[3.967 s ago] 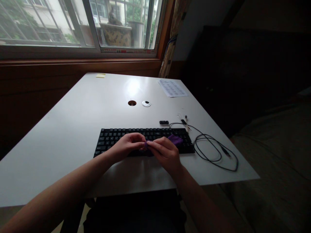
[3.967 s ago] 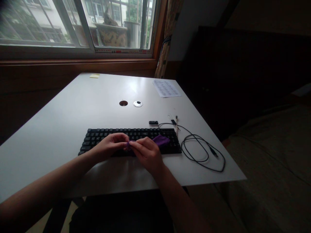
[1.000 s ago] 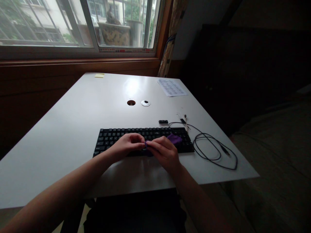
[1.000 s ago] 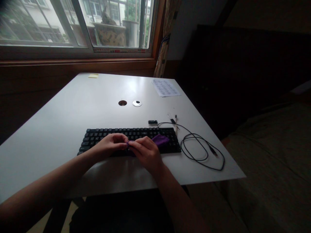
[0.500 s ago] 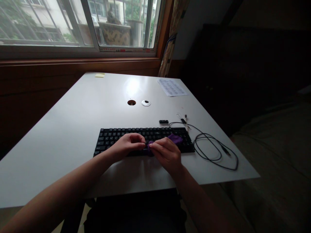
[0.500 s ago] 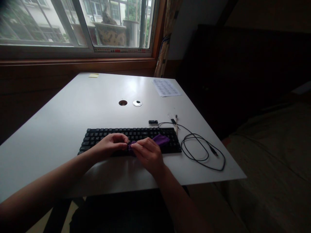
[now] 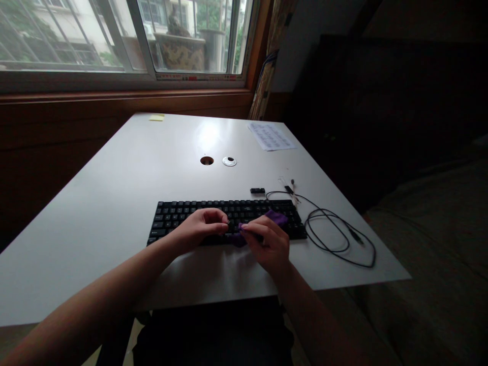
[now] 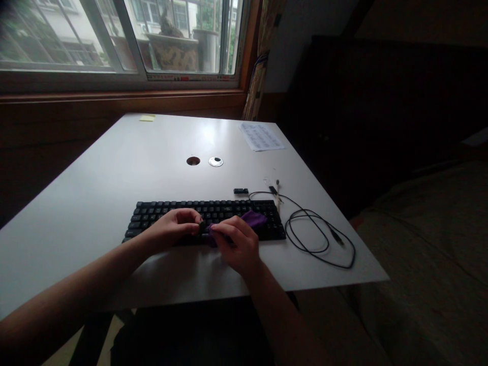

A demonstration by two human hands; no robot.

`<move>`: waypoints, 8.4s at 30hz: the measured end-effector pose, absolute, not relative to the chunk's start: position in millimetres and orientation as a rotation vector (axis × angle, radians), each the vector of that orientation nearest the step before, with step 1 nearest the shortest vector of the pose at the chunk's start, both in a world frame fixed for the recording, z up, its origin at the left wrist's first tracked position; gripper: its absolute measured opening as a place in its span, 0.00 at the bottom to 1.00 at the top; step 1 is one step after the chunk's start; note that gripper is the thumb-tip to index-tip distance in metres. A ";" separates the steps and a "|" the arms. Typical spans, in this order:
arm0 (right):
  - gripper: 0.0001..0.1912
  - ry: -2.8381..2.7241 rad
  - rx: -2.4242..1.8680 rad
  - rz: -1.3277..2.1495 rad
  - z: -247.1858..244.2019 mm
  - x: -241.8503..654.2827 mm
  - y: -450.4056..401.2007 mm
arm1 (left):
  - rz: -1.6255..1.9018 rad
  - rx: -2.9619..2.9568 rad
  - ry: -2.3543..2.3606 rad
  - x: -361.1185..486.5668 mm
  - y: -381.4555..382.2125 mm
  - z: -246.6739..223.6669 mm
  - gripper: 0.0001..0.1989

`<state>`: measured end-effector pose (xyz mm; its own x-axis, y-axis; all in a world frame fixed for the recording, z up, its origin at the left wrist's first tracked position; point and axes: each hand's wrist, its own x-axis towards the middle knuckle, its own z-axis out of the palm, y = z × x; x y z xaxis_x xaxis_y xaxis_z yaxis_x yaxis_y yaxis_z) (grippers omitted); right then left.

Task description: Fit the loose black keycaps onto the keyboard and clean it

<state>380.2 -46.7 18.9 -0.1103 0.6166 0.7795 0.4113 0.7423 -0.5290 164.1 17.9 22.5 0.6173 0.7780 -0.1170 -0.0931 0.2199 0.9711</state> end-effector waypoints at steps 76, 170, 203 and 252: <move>0.15 -1.797 -0.892 0.235 17.8 376.4 -40.3 | 0.647 1.213 0.712 163.8 18.7 23.3 0.12; 0.13 -1.794 -1.002 0.177 14.2 370.0 -39.9 | 0.739 1.117 0.698 164.5 20.4 12.9 0.14; 0.15 -1.907 -0.900 0.049 15.5 375.5 -39.7 | 0.694 1.143 0.726 164.3 18.1 16.5 0.14; 0.12 -1.842 -0.924 0.113 12.9 378.6 -39.5 | 0.770 0.965 0.736 165.2 21.7 14.5 0.15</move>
<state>378.6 -39.5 12.9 -0.1783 0.6368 0.7502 0.5407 0.7004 -0.4660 165.2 21.7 14.5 0.5242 0.8287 -0.1960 -0.2329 0.3609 0.9031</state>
